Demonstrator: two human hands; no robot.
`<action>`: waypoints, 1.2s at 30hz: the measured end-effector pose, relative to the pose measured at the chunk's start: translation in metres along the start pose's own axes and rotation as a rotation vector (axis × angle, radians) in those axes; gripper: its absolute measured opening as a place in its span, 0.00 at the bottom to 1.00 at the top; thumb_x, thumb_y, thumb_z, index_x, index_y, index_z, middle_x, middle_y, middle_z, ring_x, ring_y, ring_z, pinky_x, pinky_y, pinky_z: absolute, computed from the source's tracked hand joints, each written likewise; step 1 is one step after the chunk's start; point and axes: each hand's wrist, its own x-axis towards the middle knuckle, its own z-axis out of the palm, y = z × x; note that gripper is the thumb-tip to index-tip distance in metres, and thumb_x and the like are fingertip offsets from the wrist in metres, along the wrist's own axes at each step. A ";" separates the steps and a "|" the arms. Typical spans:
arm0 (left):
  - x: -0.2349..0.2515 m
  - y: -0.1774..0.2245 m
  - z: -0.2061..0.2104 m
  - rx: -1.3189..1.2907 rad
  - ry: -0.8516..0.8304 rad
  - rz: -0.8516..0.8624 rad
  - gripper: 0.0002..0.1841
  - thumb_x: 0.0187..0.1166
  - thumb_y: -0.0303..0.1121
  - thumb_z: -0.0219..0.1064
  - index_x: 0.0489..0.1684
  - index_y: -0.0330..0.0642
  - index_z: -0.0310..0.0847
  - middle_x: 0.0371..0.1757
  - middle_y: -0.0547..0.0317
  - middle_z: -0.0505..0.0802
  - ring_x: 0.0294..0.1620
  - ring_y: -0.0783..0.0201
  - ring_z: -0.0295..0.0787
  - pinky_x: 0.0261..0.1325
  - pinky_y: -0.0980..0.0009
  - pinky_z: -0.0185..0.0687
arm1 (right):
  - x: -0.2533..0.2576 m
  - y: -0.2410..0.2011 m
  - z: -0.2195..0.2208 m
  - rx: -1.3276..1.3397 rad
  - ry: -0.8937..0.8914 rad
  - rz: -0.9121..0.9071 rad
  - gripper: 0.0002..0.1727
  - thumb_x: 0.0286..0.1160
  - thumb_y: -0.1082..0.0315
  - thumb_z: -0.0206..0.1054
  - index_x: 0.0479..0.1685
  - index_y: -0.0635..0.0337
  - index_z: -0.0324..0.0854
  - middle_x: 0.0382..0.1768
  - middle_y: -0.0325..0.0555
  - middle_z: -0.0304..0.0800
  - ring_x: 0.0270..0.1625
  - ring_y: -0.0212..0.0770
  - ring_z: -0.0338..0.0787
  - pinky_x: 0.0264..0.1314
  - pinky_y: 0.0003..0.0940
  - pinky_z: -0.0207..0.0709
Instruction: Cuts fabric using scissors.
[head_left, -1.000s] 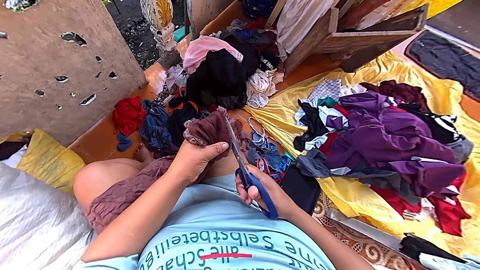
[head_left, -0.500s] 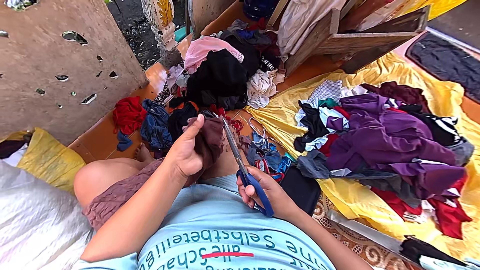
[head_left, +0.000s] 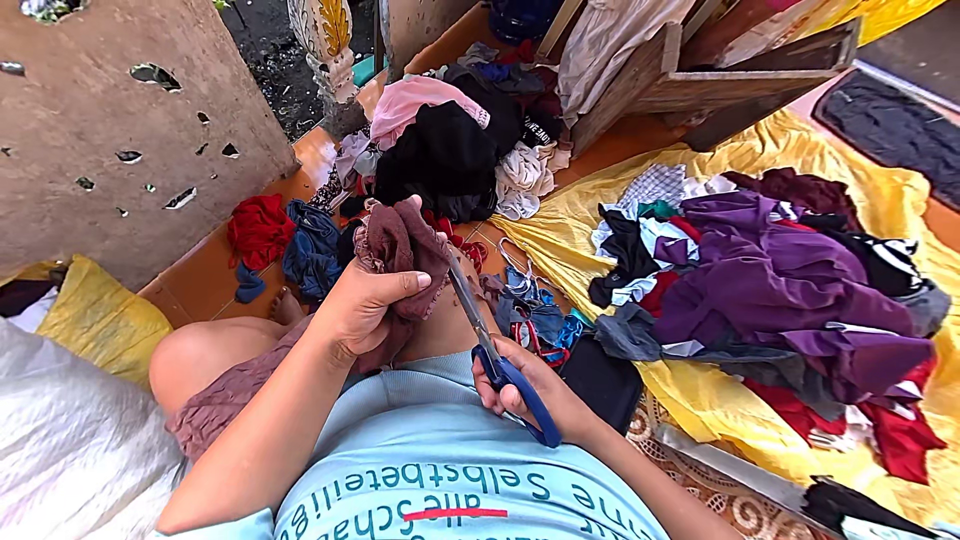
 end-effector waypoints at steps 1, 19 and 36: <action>-0.001 0.000 -0.001 0.004 -0.029 -0.011 0.19 0.64 0.14 0.67 0.49 0.46 0.85 0.41 0.57 0.96 0.41 0.68 0.95 0.48 0.71 0.92 | 0.001 0.000 0.000 -0.006 -0.005 -0.009 0.32 0.69 0.29 0.66 0.48 0.50 0.72 0.29 0.24 0.80 0.30 0.18 0.80 0.32 0.14 0.75; 0.000 0.001 -0.011 0.009 -0.172 -0.096 0.17 0.58 0.16 0.73 0.44 0.47 0.87 0.39 0.60 0.96 0.40 0.71 0.95 0.48 0.73 0.92 | 0.000 -0.003 0.003 0.092 -0.007 -0.011 0.23 0.72 0.38 0.70 0.45 0.47 0.76 0.26 0.21 0.83 0.26 0.16 0.82 0.28 0.12 0.76; 0.000 0.002 -0.011 0.080 -0.212 -0.134 0.18 0.62 0.14 0.68 0.47 0.45 0.83 0.40 0.61 0.96 0.43 0.70 0.95 0.52 0.72 0.91 | 0.006 -0.007 0.004 0.054 -0.005 -0.032 0.26 0.70 0.35 0.69 0.46 0.48 0.74 0.27 0.21 0.82 0.27 0.16 0.81 0.29 0.12 0.75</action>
